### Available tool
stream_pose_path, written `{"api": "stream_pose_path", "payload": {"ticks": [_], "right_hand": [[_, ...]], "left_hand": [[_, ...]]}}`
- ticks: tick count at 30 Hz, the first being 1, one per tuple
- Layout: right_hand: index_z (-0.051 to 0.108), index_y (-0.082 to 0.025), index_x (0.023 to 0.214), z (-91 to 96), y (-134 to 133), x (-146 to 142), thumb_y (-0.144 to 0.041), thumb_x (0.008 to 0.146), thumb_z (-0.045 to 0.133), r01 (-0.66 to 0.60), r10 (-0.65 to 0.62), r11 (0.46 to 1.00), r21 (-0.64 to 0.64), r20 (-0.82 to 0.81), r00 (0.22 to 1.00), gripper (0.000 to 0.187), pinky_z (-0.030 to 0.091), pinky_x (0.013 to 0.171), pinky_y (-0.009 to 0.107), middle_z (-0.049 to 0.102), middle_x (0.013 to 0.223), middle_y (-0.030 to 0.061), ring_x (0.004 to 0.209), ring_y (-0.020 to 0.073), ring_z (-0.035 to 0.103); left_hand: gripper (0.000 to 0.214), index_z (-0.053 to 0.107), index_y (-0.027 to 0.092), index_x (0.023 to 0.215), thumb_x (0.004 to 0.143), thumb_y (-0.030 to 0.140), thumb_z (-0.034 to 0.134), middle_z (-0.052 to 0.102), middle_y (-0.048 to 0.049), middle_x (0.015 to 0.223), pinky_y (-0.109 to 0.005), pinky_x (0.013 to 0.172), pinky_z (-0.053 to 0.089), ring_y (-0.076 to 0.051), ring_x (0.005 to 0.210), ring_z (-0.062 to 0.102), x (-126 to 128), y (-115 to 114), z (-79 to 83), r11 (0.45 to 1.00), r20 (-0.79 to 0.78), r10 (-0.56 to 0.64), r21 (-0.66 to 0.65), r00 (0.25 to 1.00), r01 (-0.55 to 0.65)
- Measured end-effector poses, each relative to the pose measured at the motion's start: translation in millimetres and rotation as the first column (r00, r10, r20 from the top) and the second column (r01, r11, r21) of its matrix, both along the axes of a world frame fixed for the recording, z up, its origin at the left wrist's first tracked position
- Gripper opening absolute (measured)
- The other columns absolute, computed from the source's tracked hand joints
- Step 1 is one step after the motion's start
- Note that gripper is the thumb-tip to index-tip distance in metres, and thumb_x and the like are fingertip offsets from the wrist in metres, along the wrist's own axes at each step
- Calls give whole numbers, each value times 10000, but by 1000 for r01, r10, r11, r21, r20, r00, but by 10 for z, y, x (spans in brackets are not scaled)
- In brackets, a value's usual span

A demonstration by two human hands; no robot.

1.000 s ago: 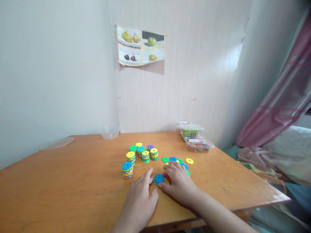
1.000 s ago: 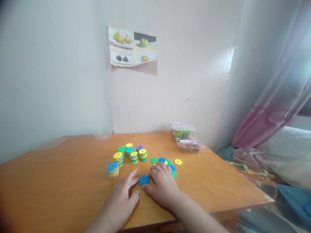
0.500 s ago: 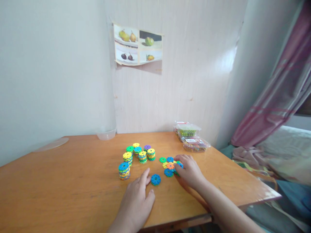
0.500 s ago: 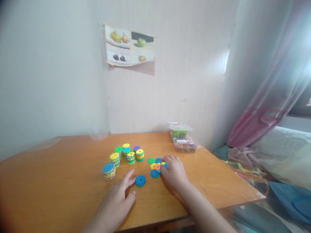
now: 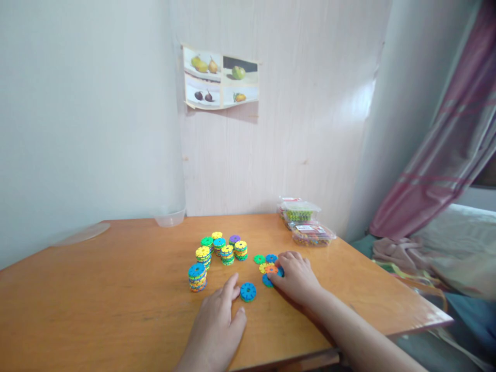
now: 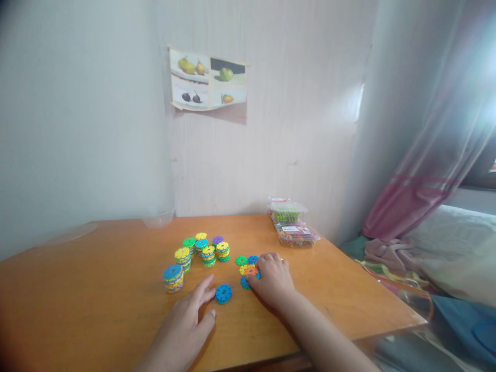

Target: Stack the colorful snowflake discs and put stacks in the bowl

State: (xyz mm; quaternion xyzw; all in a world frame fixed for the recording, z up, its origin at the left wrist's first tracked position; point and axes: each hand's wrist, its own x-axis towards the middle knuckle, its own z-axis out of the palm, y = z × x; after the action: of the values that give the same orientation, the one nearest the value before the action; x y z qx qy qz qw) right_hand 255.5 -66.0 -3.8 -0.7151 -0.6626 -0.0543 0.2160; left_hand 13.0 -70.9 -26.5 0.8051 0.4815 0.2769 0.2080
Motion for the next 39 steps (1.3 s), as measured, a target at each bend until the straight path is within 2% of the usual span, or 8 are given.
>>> {"api": "stream_pose_path", "payload": {"ticks": [8, 16, 20, 31, 34, 39], "right_hand": [[670, -206, 881, -28, 45, 7, -380, 768, 651, 3, -4, 1000, -15, -86, 996, 208, 333, 789, 336, 685, 985, 72, 1035, 270, 554], [669, -205, 956, -33, 39, -15, -496, 809, 599, 40, -42, 999, -18, -73, 996, 333, 325, 818, 355, 676, 1041, 96, 1075, 292, 539], [683, -210, 935, -65, 76, -1, -495, 816, 589, 47, -50, 998, -45, -68, 996, 322, 326, 818, 351, 684, 1019, 97, 1064, 289, 546], [678, -208, 832, -129, 197, 86, -430, 732, 670, 60, -67, 996, -59, -122, 990, 243, 348, 752, 321, 687, 925, 86, 982, 279, 579], [660, -204, 865, -139, 162, 45, -430, 727, 688, 5, 0, 999, 33, -171, 985, 266, 378, 814, 333, 680, 975, 85, 997, 269, 577], [636, -211, 881, -107, 19, -213, -344, 716, 708, -209, 245, 962, 175, -214, 946, 223, 374, 981, 368, 667, 1129, 84, 1173, 270, 525]], "left_hand": [[634, 376, 185, 1472, 848, 270, 455, 646, -69, 1323, -343, 1076, 344, -210, 1251, 553, 15, -26, 29, 1000, 2, 4, -4, 1000, -4], [625, 386, 177, 1467, 854, 277, 457, 646, -73, 1321, -350, 1071, 342, -218, 1244, 550, 7, -16, 19, 1000, -11, -4, 18, 1000, 4], [625, 390, 188, 1467, 852, 272, 462, 646, -66, 1321, -343, 1070, 338, -215, 1239, 549, 9, -18, 22, 1000, -10, 1, 24, 1000, 0], [612, 404, 186, 1456, 854, 270, 475, 646, -60, 1317, -338, 1076, 332, -208, 1235, 545, 12, -50, 51, 1000, -2, -1, 26, 1000, 1], [614, 401, 196, 1457, 853, 275, 482, 647, -60, 1316, -348, 1079, 332, -212, 1236, 547, 12, -46, 44, 1000, 3, 1, 25, 1000, -1], [619, 396, 205, 1462, 852, 270, 482, 643, -61, 1322, -365, 1074, 348, -219, 1232, 557, 4, -41, 11, 999, 2, -7, 40, 1000, 7]]}}
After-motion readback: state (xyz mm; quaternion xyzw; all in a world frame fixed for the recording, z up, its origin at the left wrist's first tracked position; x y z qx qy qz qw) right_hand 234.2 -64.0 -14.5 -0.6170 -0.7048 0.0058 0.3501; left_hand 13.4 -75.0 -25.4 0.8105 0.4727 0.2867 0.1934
